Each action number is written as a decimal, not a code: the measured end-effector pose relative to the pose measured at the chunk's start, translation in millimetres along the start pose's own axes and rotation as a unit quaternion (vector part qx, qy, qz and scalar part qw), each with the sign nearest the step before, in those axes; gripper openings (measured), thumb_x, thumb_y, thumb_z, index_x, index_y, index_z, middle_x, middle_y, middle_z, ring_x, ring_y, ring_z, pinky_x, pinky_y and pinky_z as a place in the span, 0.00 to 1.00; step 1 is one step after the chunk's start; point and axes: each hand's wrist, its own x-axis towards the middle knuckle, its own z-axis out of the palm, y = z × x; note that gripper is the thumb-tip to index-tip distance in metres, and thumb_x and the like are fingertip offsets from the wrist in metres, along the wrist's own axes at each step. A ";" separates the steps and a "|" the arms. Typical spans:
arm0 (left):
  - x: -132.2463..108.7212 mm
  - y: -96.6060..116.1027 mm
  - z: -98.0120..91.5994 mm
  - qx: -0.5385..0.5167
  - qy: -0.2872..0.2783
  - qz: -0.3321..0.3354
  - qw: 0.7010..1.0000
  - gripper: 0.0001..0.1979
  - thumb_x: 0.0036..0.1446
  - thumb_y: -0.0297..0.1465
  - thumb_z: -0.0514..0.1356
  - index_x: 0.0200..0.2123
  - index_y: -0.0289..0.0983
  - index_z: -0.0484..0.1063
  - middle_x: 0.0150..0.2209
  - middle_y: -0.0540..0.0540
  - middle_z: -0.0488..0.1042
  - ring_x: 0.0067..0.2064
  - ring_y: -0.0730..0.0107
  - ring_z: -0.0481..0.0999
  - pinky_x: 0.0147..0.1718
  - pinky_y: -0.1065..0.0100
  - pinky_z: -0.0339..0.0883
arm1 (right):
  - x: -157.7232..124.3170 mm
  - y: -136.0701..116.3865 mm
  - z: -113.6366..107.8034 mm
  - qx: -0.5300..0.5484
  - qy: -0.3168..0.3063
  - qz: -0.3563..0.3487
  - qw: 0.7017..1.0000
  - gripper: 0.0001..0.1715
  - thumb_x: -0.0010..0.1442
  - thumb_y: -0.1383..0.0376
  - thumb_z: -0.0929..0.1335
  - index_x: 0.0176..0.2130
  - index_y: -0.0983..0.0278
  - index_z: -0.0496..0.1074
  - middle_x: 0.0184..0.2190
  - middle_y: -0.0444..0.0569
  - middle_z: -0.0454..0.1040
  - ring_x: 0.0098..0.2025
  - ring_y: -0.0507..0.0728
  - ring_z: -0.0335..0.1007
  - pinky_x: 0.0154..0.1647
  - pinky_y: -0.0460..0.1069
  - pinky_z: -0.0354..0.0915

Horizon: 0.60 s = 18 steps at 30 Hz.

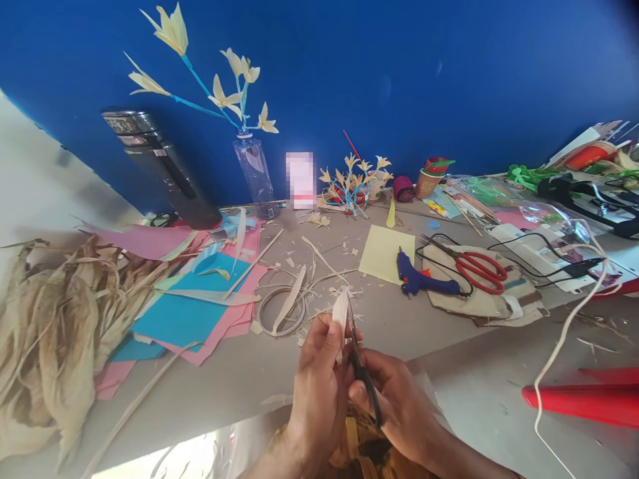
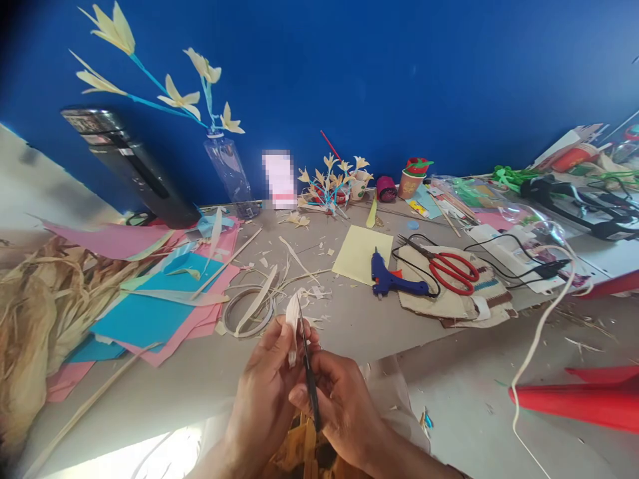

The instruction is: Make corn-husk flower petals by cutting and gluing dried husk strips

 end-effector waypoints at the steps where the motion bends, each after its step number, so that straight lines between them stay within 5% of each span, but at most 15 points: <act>1: -0.1 -0.2 0.3 0.001 -0.003 0.000 1.000 0.13 0.58 0.41 0.63 0.32 0.38 0.66 0.32 0.50 0.70 0.30 0.75 0.68 0.29 0.75 0.66 | -0.4 0.7 0.1 -0.002 0.003 0.003 1.000 0.37 0.50 0.33 0.66 0.24 0.63 0.61 0.22 0.41 0.54 0.26 0.51 0.46 0.23 0.45 0.49; 18: -2.7 -2.4 2.5 0.003 0.002 -0.023 1.000 0.16 0.54 0.42 0.66 0.31 0.39 0.64 0.29 0.52 0.68 0.20 0.83 0.57 0.16 0.80 0.51 | 1.8 11.7 6.0 0.029 0.040 -0.020 0.999 0.35 0.50 0.35 0.68 0.24 0.62 0.60 0.22 0.42 0.56 0.27 0.52 0.50 0.25 0.45 0.55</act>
